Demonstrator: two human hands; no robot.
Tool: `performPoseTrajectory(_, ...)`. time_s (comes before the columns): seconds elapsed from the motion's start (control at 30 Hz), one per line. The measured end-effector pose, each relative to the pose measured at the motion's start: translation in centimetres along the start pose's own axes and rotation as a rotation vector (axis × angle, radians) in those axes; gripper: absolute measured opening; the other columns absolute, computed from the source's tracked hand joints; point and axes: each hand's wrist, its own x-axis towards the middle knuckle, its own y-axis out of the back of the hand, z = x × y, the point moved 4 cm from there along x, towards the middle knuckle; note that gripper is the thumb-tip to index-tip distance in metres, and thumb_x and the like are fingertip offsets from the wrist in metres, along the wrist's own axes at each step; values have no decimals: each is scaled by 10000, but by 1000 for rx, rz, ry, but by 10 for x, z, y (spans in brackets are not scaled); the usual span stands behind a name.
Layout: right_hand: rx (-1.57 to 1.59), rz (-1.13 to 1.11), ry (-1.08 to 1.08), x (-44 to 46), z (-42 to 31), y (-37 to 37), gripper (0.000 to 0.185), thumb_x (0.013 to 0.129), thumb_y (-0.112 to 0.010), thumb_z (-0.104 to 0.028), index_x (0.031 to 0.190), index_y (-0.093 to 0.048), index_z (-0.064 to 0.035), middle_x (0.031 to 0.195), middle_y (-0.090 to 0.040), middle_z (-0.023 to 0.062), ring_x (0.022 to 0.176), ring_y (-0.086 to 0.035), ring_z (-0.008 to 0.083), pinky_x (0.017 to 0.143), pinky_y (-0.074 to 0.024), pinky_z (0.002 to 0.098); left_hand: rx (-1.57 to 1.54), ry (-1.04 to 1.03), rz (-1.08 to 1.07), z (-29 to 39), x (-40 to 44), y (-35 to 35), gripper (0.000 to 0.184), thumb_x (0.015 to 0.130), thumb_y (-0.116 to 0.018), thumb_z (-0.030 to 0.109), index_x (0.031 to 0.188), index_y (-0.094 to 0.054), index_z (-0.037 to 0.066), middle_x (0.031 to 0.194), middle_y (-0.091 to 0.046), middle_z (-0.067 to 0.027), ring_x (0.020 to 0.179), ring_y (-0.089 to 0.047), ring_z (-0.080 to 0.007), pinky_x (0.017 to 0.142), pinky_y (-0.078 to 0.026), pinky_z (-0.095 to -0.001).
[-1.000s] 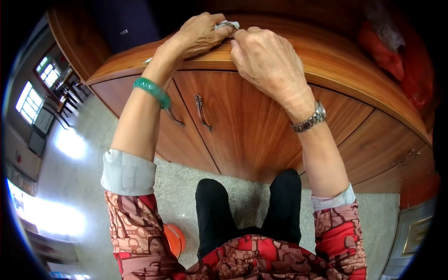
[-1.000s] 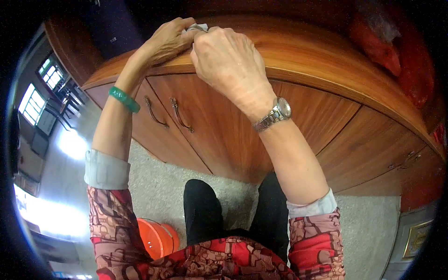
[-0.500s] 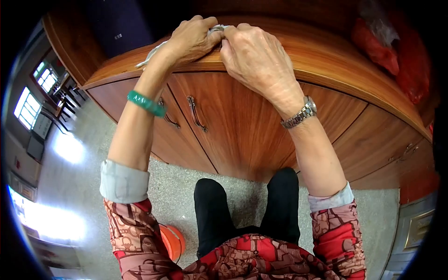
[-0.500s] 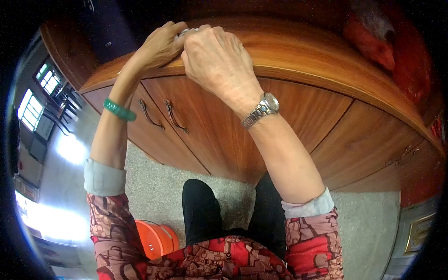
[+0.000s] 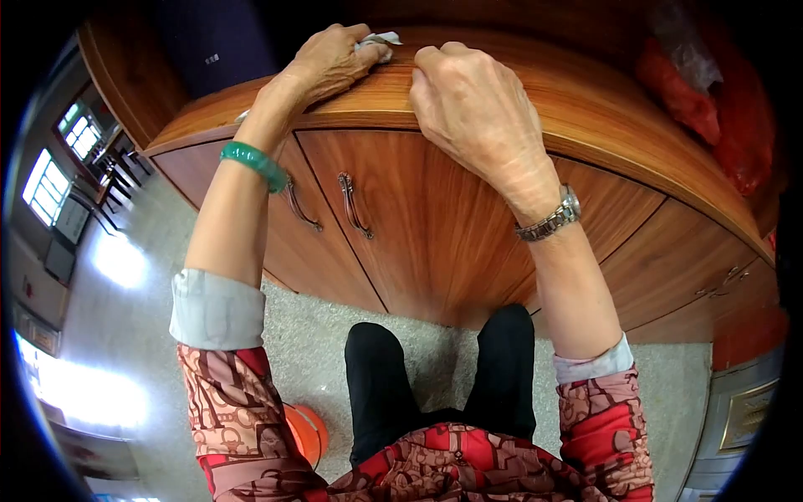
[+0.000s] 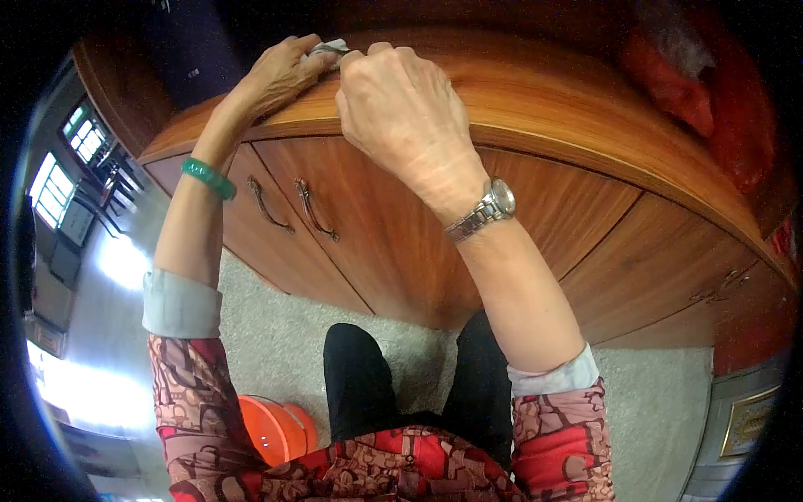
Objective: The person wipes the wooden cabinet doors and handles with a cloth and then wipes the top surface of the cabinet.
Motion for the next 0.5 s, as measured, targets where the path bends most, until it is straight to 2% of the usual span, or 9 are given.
performPoseTrajectory(0.23,17,8,-9,1,0,-1,183,792,-535,-72,697,-620,59,680,-611,230,652,-638,346,611,-532,413,184,13,5,3,-4,-1,373,916,-492,360,963,-596,4,893,-596,-223,828,-578,-363,747,-445,-429)
performPoseTrajectory(0.33,20,4,-28,2,-1,-1,184,795,-532,-74,693,-621,50,693,-617,225,649,-636,348,609,-532,413,202,-100,93,28,-24,3,332,913,-475,335,973,-586,27,865,-561,-212,826,-543,-398,754,-438,-468)
performPoseTrajectory(0.5,31,9,-14,2,-1,2,181,804,-536,-88,720,-627,44,699,-622,218,656,-638,348,620,-532,416,180,-130,184,55,-49,10,317,892,-487,307,890,-568,1,810,-542,-191,780,-531,-359,715,-426,-452)
